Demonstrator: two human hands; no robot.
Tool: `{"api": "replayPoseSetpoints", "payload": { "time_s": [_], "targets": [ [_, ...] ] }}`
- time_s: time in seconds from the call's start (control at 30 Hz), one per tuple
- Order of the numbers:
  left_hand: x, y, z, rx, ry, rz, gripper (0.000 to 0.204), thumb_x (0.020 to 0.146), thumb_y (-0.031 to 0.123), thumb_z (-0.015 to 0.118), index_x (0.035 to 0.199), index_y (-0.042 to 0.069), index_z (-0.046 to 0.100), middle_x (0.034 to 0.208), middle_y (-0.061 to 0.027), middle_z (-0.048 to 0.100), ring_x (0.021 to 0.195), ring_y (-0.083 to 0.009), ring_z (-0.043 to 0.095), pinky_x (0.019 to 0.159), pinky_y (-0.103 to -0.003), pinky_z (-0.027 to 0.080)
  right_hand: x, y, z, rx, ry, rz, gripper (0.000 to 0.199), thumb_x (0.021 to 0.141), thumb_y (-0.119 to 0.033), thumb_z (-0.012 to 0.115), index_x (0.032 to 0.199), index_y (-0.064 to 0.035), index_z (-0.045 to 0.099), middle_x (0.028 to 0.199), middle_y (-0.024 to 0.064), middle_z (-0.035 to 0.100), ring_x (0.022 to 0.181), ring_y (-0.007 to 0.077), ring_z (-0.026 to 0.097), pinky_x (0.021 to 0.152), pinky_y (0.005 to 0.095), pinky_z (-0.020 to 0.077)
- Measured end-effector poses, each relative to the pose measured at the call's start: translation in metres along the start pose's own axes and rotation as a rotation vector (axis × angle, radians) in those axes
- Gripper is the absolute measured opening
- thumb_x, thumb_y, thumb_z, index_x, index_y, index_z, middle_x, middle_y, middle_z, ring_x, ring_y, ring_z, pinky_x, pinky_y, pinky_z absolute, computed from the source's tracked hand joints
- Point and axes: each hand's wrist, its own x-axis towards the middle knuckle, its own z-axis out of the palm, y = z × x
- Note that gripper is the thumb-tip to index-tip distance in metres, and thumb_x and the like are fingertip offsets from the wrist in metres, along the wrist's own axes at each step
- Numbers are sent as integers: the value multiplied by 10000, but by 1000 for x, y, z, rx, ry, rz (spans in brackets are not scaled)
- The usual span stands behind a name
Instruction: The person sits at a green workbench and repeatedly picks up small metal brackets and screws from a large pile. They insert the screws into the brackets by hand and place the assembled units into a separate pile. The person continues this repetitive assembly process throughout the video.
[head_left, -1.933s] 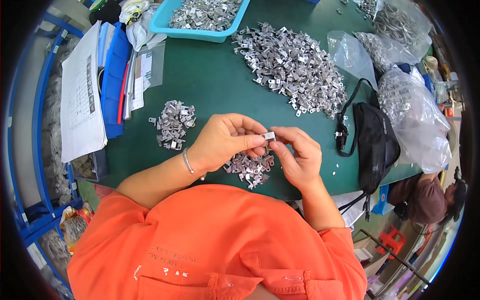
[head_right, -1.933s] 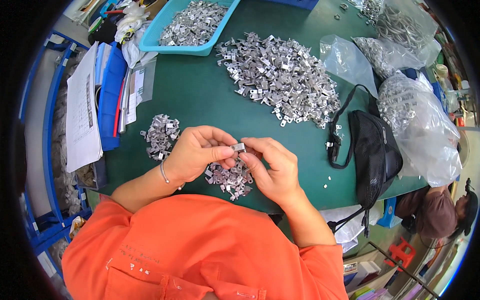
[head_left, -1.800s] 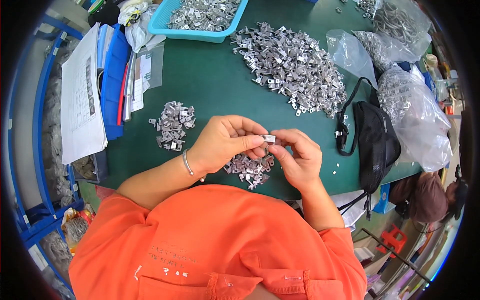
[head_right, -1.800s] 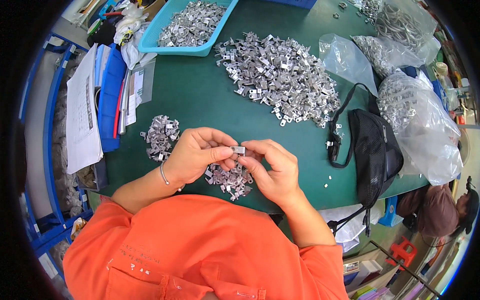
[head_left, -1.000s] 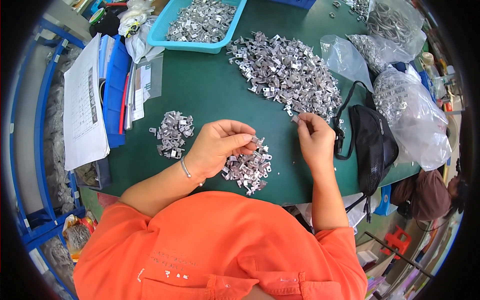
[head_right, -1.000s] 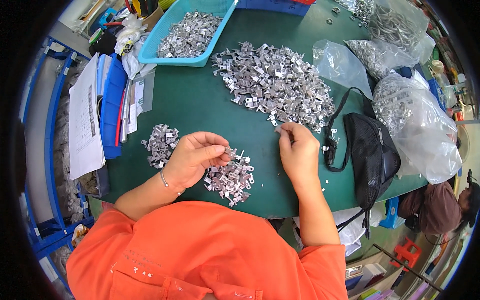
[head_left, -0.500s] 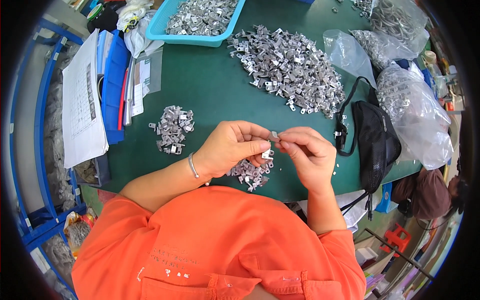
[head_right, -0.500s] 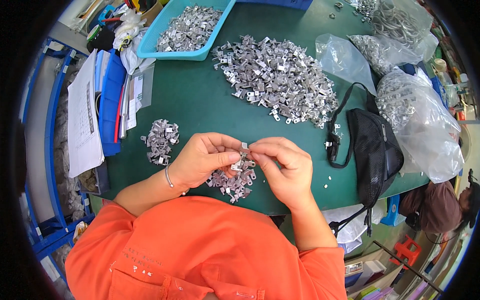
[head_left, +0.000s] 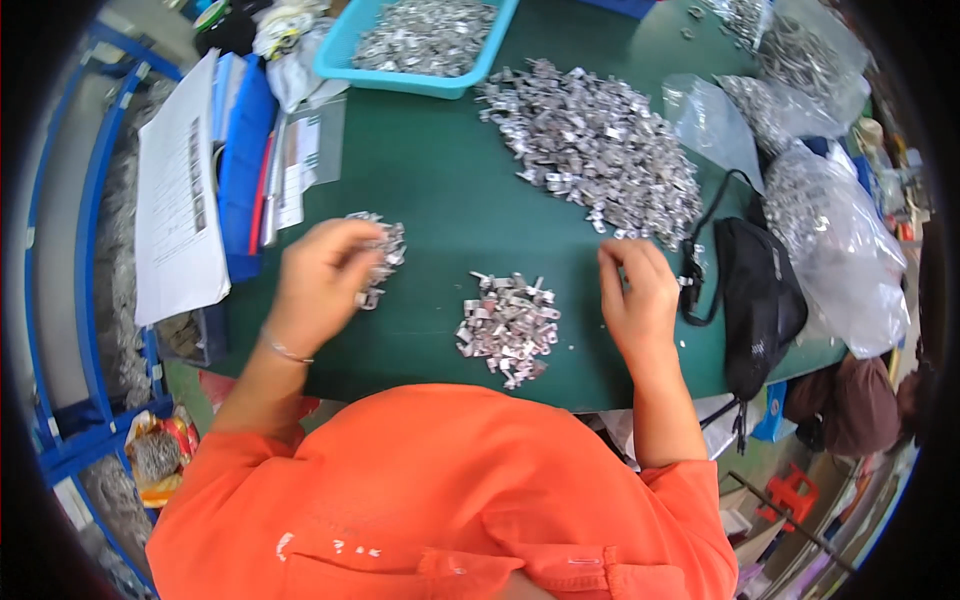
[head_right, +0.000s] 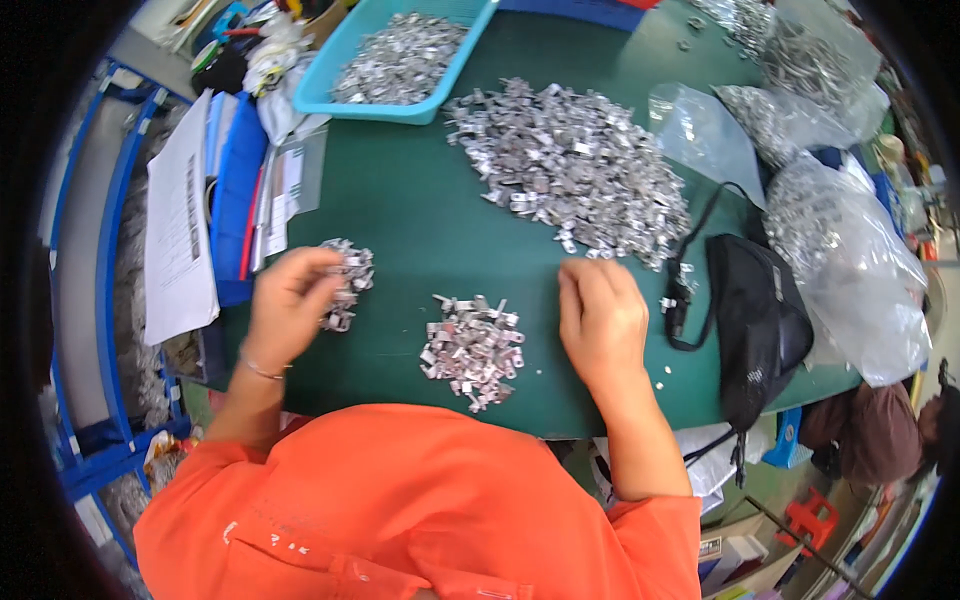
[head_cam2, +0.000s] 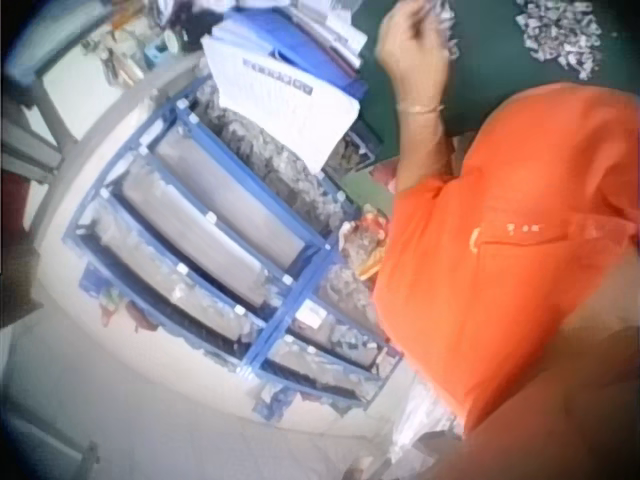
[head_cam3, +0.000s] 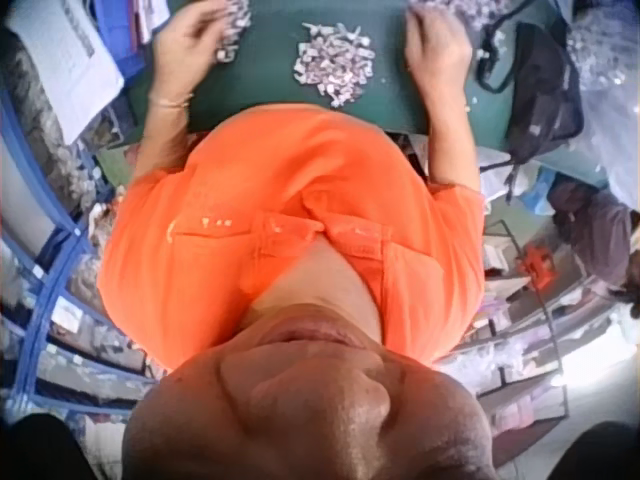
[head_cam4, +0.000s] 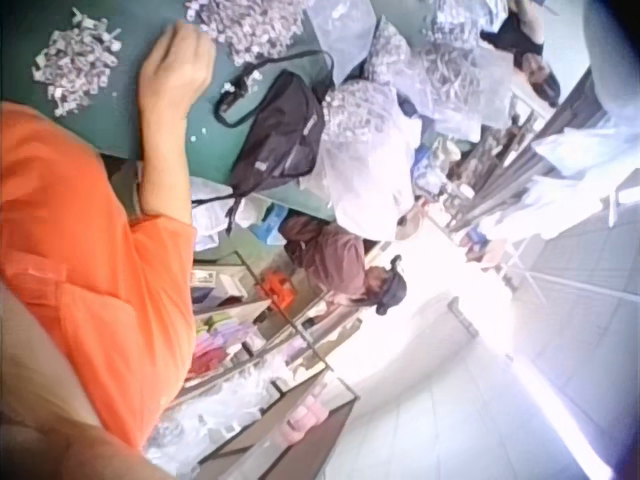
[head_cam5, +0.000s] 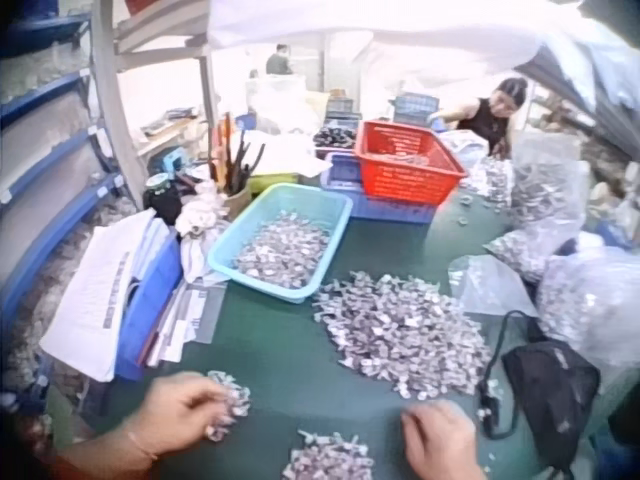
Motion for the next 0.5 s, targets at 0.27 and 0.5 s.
{"api": "replayPoseSetpoints", "payload": {
  "time_s": [0.27, 0.5],
  "targets": [
    [9, -4, -28, -47, -88, -199, 340, 830, -72, 638, 1157, -5, 570, 751, -24, 585, 653, -60, 570, 577, -199, 458, 12, 26, 16, -326, -86, 89, 110, 747, -137, 724, 767, -42, 673, 781, 87, 580, 765, 294, 604, 674, 400, 495],
    [15, 26, 24, -507, -251, -205, 190, 880, -44, 612, 1070, -36, 616, 862, -45, 618, 739, -111, 634, 666, -238, 545, 11, 22, 11, -30, -62, 115, 93, 721, -63, 731, 754, -32, 650, 792, 83, 601, 759, 291, 611, 680, 386, 504]
  ]
}}
